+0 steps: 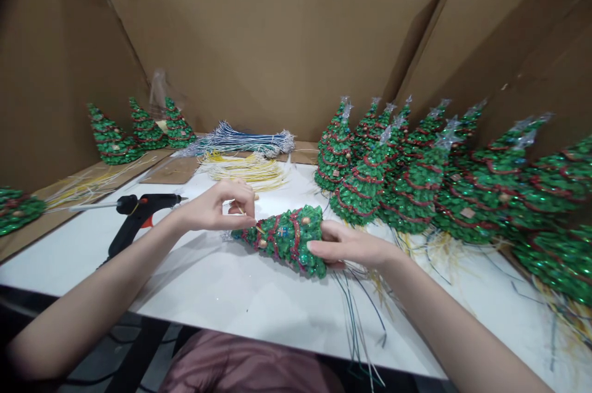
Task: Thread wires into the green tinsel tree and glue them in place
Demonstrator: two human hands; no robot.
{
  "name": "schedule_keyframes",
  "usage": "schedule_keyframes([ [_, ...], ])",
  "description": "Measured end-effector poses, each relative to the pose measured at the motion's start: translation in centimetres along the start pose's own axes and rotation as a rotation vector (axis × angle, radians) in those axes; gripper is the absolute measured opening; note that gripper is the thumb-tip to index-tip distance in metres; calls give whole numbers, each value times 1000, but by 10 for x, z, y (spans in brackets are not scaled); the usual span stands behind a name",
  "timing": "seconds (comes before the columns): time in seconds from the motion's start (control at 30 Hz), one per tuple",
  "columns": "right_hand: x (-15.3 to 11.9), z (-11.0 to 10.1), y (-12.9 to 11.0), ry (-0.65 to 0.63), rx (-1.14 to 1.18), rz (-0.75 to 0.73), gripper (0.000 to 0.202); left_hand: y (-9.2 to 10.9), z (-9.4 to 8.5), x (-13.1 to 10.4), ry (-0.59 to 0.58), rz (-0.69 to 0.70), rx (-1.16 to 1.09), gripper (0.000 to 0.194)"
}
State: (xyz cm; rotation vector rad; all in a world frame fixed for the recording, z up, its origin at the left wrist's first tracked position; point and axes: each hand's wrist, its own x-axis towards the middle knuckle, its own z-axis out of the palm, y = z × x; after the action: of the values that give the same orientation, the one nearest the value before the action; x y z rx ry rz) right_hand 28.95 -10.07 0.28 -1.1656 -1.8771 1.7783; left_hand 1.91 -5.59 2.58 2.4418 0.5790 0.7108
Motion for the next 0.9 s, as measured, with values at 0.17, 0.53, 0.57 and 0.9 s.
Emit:
schedule_keyframes([
  [0.17, 0, -2, -1, -55, -113, -6, 60, 1, -4, -1, 36, -3, -3, 16],
  [0.53, 0, -3, 6, -337, -41, -129, 71, 1, -8, -2, 71, 8, -35, 19],
  [0.57, 0, -3, 7, -342, -40, -126, 72, 1, -8, -2, 61, 2, -39, 19],
  [0.9, 1, 3, -5, -411, -50, -192, 78, 3, -5, -3, -17, -37, -124, 16],
])
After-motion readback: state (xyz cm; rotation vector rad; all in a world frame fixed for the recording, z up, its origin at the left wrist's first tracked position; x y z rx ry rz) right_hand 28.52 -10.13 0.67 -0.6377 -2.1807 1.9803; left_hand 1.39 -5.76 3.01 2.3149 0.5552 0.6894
